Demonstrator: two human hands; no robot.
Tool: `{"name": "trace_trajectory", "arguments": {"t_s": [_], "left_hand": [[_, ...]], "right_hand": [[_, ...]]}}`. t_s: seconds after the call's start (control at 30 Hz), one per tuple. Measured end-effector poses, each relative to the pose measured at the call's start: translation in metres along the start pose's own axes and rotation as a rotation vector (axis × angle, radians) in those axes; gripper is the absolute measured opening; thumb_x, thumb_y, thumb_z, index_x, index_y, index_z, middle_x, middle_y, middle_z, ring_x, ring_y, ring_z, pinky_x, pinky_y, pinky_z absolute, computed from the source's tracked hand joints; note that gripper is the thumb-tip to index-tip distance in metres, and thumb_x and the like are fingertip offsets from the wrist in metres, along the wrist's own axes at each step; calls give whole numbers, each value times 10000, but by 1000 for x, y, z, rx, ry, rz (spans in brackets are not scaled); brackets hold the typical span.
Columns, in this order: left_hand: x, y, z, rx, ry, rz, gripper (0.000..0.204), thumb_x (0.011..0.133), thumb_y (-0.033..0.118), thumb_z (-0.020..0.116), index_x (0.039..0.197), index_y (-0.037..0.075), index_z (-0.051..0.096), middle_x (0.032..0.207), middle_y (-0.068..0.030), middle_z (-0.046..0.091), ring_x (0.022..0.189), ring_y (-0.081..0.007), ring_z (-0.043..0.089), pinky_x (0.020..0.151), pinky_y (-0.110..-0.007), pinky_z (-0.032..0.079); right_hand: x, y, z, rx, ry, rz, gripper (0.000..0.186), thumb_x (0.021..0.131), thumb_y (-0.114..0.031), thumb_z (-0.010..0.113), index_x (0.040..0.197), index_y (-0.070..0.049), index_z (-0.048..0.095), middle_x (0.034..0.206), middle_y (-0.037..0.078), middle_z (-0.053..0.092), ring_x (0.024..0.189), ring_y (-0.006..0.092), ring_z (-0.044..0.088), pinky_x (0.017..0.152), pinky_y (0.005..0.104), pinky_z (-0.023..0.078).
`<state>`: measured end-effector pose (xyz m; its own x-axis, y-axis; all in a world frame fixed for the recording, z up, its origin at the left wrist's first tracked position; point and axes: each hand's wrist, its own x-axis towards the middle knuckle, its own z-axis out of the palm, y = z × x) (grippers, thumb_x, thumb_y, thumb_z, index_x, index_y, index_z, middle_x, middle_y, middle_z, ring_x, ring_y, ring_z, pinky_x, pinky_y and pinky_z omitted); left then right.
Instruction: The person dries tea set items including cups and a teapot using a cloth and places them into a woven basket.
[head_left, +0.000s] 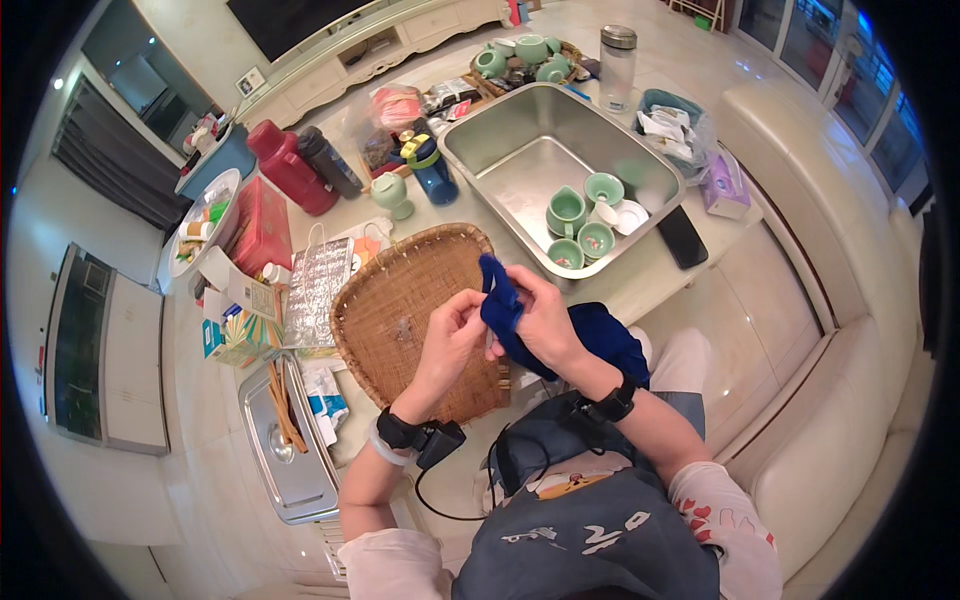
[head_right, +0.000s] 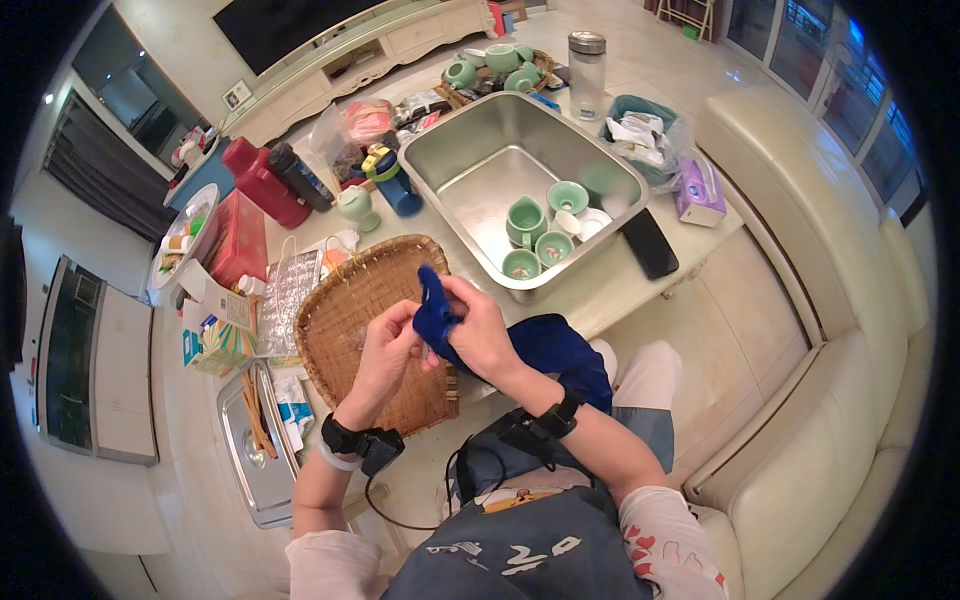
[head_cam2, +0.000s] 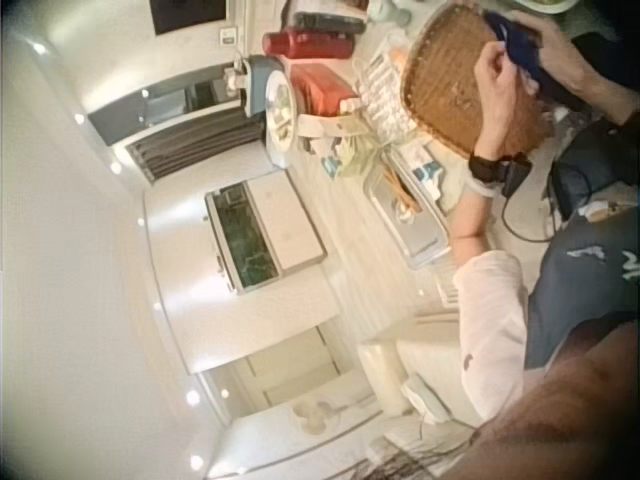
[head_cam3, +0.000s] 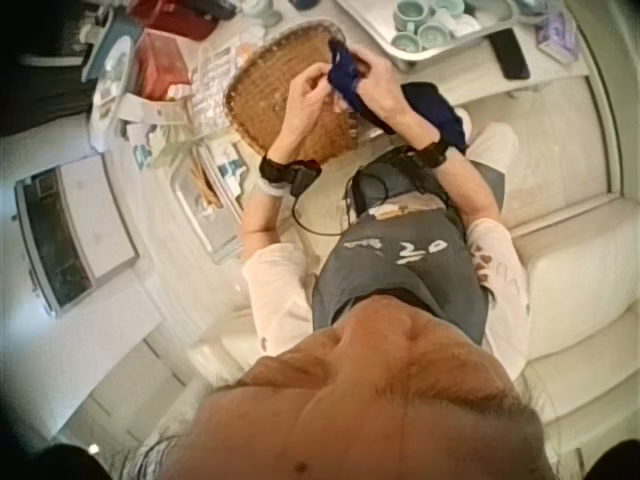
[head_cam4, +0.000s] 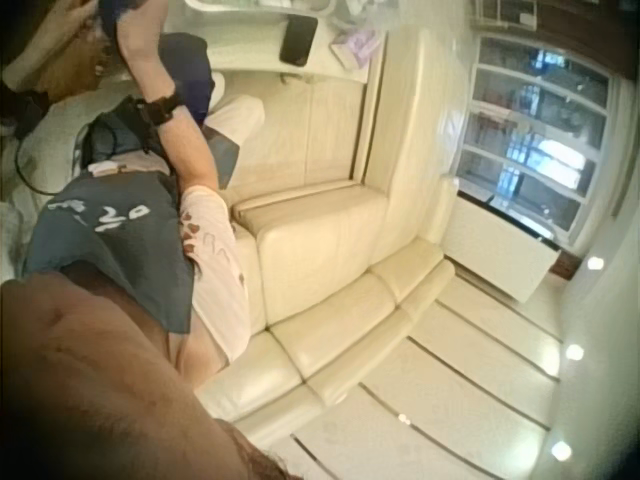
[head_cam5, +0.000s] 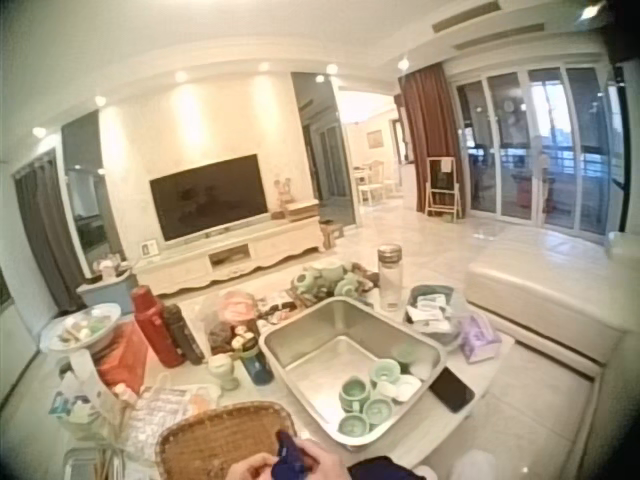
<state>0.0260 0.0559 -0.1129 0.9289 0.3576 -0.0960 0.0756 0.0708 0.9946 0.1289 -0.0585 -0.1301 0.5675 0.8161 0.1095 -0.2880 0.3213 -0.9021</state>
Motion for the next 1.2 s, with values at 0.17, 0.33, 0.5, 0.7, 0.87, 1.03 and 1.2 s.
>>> {"name": "trace_trajectory", "arguments": {"t_s": [0.17,0.33,0.5,0.7,0.87,1.03,1.2], "left_hand": [[-4,-8,13,-39,22,-7,147,967,140,469,959,17,549,706,-7,556,566,-79,531,512,-186,410],[-6,-2,27,-161,0,-45,146,956,117,493,1024,1,552,729,-13,541,588,-66,462,526,-177,351],[-7,-3,25,-151,-6,-49,126,925,104,553,996,2,570,750,-33,576,622,-75,538,510,-195,408],[-9,-14,31,500,143,134,79,870,54,622,904,9,566,711,-36,606,584,-109,601,478,-217,466],[-12,-12,33,123,71,-40,100,928,85,548,888,-6,555,716,-44,609,557,-108,592,463,-217,458],[-12,-7,25,-143,-27,-99,233,983,182,458,929,-5,586,694,-12,561,481,-61,465,412,-186,352],[-15,-17,25,92,38,-93,204,975,142,455,892,3,579,680,-22,575,483,-57,481,413,-197,366]], "right_hand": [[4,-2,-2,-125,175,-115,116,838,37,456,898,47,556,666,65,595,511,115,591,457,243,463],[18,25,-20,17,343,-91,111,870,-18,465,856,17,569,690,30,586,589,90,559,535,245,451],[8,4,-17,-28,380,-116,90,808,-18,510,855,34,564,737,50,596,658,102,540,599,266,451],[6,12,-13,-316,339,-232,136,764,-40,558,876,29,593,718,90,610,660,142,563,621,303,464],[14,22,-28,375,210,22,102,898,-93,523,952,-33,584,767,32,611,614,122,589,549,245,484],[4,22,-45,658,57,50,252,968,-186,487,1151,-22,548,961,39,636,819,123,606,761,274,507],[-18,33,-31,-138,-68,-104,297,896,-105,565,1164,22,565,932,55,636,773,98,581,705,242,483]]}}
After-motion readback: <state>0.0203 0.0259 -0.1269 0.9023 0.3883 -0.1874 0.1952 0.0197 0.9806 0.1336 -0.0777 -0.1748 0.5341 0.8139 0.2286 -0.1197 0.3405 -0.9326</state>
